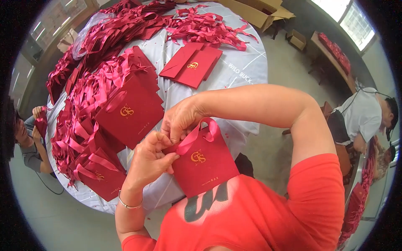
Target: The person attaches handles to paper gift bags by threading ribbon strips through the holes by hand.
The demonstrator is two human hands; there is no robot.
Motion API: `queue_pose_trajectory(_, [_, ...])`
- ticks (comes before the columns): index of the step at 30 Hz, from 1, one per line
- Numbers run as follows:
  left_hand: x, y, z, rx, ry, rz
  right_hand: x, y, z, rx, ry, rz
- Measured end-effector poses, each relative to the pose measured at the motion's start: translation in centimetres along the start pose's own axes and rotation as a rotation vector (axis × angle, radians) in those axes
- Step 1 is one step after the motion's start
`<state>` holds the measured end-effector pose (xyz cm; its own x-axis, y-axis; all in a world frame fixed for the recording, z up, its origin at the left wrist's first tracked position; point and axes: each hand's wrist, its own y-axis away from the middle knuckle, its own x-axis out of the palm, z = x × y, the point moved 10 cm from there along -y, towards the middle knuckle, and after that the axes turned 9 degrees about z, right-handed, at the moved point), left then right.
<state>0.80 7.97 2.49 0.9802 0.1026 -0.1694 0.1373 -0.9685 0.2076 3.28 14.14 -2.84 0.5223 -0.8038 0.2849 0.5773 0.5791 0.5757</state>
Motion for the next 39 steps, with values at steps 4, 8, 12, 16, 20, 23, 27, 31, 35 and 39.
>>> queue_pose_trajectory(4, [0.3, 0.0, 0.5, -0.011, -0.037, 0.028, -0.4, 0.4, -0.5, 0.016, -0.069, -0.078])
queue_pose_trajectory(8, [0.4, 0.0, 0.4, 0.064, -0.047, 0.066, -0.7, 0.9, -0.2, -0.01, -0.126, -0.199])
queue_pose_trajectory(12, [0.5, -0.3, 0.3, 0.056, -0.097, 0.046, -2.6, 1.1, -0.7, -0.107, -0.15, -0.372])
queue_pose_trajectory(16, [0.6, 0.0, 0.0, 0.105, -0.168, 0.001, -2.7, 2.5, 0.6, -0.128, -0.029, -0.517])
queue_pose_trajectory(20, [1.3, 0.2, -0.4, 0.125, -0.056, 0.049, -5.8, 3.5, 0.1, -0.23, -0.044, -0.705])
queue_pose_trajectory(23, [1.0, 0.0, 0.2, 0.043, -0.083, 0.054, -5.9, 3.4, 0.3, -0.269, -0.032, -0.716])
queue_pose_trajectory(27, [1.4, 0.0, -0.3, 0.062, -0.094, 0.093, -8.4, 5.2, 1.9, -0.453, 0.226, -1.023])
queue_pose_trajectory(31, [1.2, -0.1, 0.0, 0.111, -0.123, 0.093, -9.7, 7.2, 3.4, -0.5, 0.394, -1.199])
queue_pose_trajectory(35, [1.0, -0.2, -0.1, 0.036, -0.036, 0.062, -8.7, 8.3, 3.9, -0.509, 0.519, -1.243])
queue_pose_trajectory(39, [-0.4, -0.2, 0.7, 0.08, -0.318, -0.072, -4.6, 12.1, 4.5, -0.505, 0.702, -1.31])
